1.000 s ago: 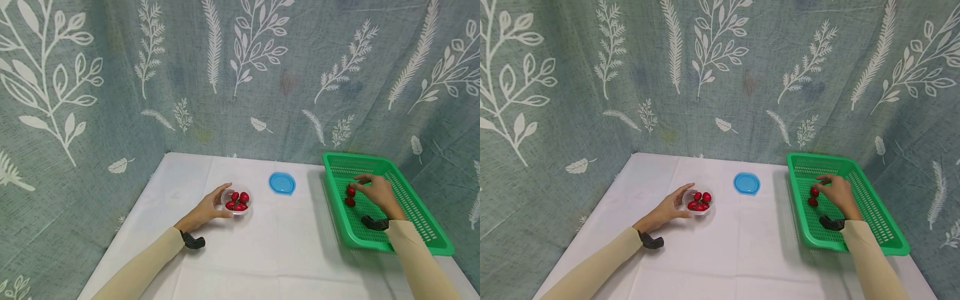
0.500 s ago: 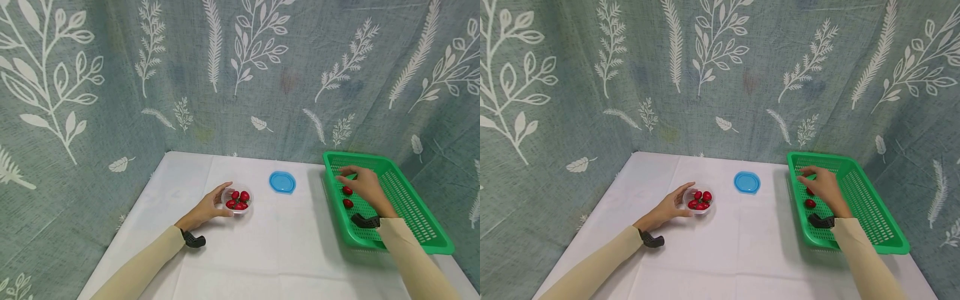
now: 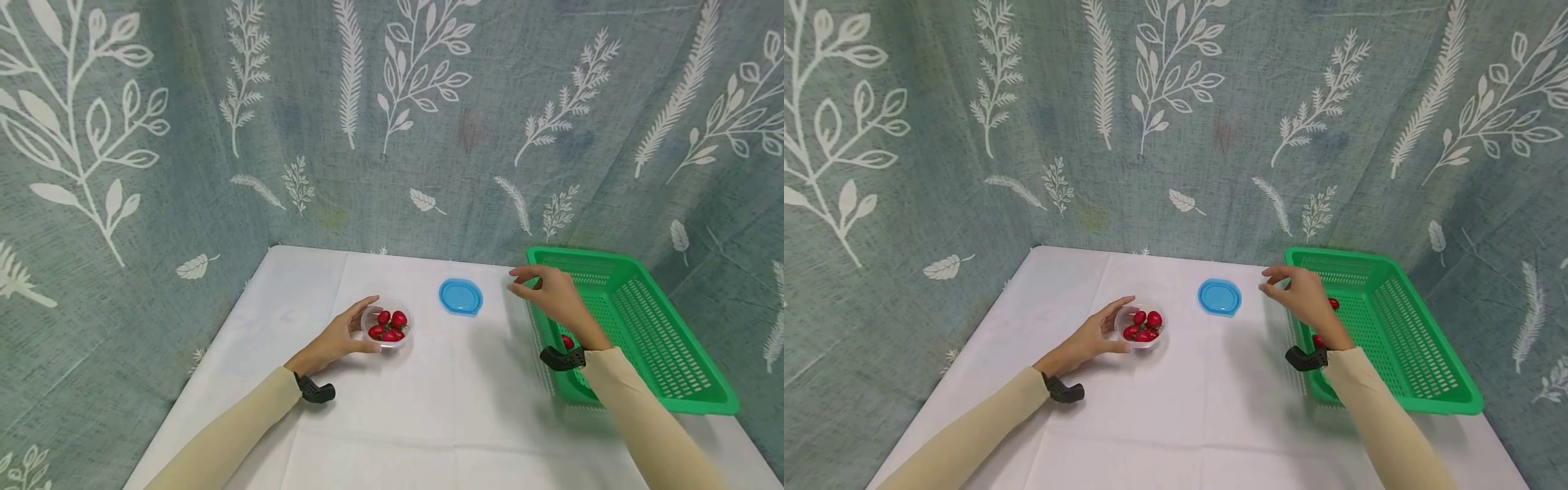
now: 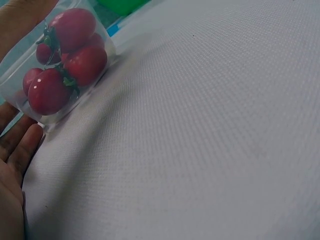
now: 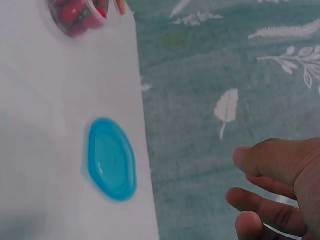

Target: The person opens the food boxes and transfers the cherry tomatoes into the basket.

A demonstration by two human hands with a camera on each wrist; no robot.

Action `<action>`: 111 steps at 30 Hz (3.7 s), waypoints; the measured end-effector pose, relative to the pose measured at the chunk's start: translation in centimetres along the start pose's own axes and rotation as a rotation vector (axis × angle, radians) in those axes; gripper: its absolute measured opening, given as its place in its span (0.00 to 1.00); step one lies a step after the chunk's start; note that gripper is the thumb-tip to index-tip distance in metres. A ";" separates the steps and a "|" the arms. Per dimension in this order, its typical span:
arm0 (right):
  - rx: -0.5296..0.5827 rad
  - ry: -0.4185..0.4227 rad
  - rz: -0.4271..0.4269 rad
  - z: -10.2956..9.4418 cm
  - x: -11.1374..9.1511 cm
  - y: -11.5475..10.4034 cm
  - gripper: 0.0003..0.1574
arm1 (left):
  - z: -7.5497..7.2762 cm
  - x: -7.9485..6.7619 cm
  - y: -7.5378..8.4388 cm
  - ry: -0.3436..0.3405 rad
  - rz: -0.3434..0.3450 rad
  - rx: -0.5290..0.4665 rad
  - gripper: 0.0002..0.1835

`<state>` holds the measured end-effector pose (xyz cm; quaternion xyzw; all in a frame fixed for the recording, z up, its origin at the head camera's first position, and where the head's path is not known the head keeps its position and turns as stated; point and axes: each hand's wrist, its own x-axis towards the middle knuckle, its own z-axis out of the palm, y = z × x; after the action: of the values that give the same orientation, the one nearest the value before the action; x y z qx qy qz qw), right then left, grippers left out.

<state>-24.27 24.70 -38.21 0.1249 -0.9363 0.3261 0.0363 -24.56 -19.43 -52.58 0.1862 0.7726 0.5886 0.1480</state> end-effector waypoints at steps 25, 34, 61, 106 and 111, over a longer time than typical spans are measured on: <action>0.078 -0.082 -0.199 9.0 2.1 -6.2 0.14 | -0.4 0.2 0.0 0.002 0.021 0.016 0.57; 0.061 -0.156 -0.242 12.7 2.2 -7.7 0.15 | 0.1 -0.1 -0.4 -0.009 -0.022 0.012 0.58; 0.075 -0.331 -0.327 17.2 3.0 -10.7 0.15 | -0.3 0.1 0.0 -0.016 0.006 -0.017 0.56; -0.048 -0.551 -0.410 16.2 3.6 -11.1 0.11 | -0.2 0.2 -0.1 -0.021 0.003 0.032 0.58; -0.056 -0.556 -0.405 16.3 3.6 -10.8 0.13 | -0.2 -0.1 -0.5 -0.020 0.005 0.023 0.57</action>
<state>-24.71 5.66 -44.00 0.3912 -0.8752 0.2399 -0.1529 -24.66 -19.74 -52.99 0.1955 0.7773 0.5783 0.1521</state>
